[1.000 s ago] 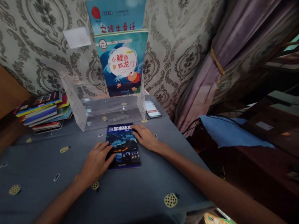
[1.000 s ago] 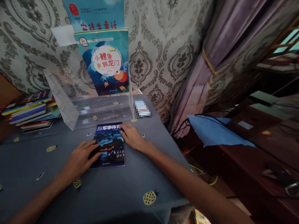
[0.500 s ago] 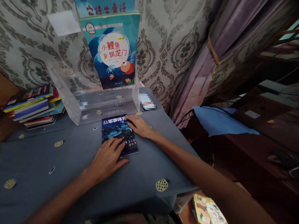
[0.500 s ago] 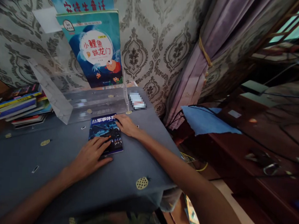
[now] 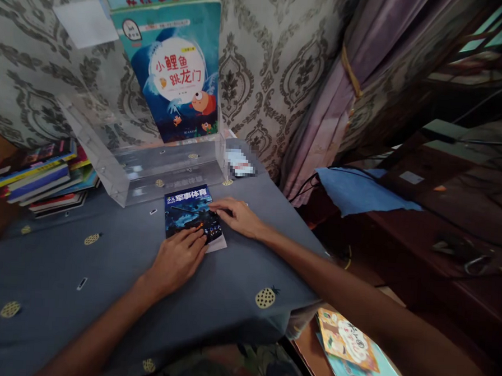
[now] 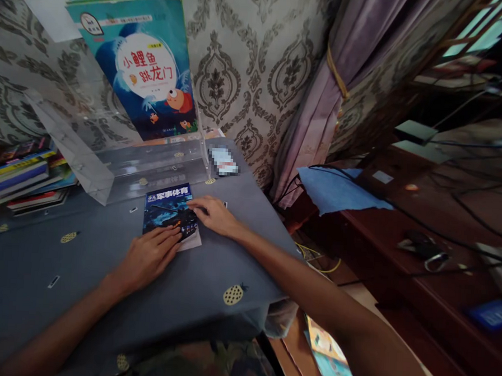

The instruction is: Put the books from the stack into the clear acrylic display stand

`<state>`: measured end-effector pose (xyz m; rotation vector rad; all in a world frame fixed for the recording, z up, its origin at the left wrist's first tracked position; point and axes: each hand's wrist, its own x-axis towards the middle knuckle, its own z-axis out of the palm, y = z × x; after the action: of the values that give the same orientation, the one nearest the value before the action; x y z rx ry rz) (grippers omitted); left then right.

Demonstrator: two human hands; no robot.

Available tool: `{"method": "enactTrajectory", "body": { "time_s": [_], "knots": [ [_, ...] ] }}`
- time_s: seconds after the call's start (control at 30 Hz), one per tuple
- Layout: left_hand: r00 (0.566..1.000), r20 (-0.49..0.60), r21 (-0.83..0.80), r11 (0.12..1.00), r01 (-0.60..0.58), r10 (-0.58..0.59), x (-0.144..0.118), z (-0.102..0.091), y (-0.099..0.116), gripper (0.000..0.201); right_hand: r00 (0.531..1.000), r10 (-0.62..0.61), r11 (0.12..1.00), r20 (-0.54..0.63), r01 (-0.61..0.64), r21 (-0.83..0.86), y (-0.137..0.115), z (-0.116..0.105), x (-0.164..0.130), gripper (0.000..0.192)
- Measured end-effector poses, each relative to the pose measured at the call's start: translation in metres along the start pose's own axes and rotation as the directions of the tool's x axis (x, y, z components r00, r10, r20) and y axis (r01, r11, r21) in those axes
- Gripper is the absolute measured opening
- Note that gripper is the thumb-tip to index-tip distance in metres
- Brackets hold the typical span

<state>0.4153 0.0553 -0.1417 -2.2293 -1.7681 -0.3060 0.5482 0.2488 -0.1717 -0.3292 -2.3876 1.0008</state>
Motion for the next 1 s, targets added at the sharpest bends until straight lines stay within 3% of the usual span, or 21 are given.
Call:
{"method": "enactTrajectory", "body": {
  "time_s": [0.3,0.5,0.63,0.7,0.77,0.83,0.93,1.0],
  "knots": [
    [0.999,-0.025,0.006,1.000,0.030,-0.030,-0.006,0.012,0.003,0.031,1.000,-0.006,0.992,0.027,0.003,0.123,-0.032,-0.007,-0.051,0.026],
    [0.999,-0.028,-0.016,0.999,0.039,-0.039,-0.005,0.009,0.006,0.031,0.989,-0.122,0.990,0.077,0.127,-0.055,-0.041,-0.007,-0.068,0.027],
    [0.991,0.005,-0.126,0.983,0.131,-0.131,-0.005,0.000,-0.012,0.029,0.985,-0.147,0.982,0.087,0.156,-0.103,-0.044,-0.008,-0.068,0.026],
    [0.959,0.007,-0.105,0.953,0.284,-0.284,-0.007,-0.001,-0.031,0.030,0.984,-0.151,0.980,0.093,0.161,-0.119,-0.043,-0.008,-0.068,0.026],
    [0.894,0.023,-0.019,0.894,0.448,-0.447,-0.010,0.002,-0.052,0.034,0.984,-0.151,0.978,0.099,0.163,-0.131,-0.041,-0.008,-0.068,0.026],
    [0.851,0.059,-0.007,0.853,0.522,-0.521,-0.013,0.008,-0.070,0.038,0.984,-0.149,0.978,0.101,0.162,-0.129,-0.039,-0.006,-0.068,0.027],
    [0.833,0.066,-0.177,0.815,0.552,-0.550,-0.013,0.018,-0.085,0.041,0.984,-0.146,0.980,0.102,0.157,-0.119,-0.037,-0.005,-0.068,0.027],
    [0.794,0.068,-0.353,0.729,0.586,-0.605,-0.009,0.022,-0.088,0.043,0.983,-0.148,0.979,0.109,0.161,-0.123,-0.037,-0.005,-0.068,0.027]
  ]
}}
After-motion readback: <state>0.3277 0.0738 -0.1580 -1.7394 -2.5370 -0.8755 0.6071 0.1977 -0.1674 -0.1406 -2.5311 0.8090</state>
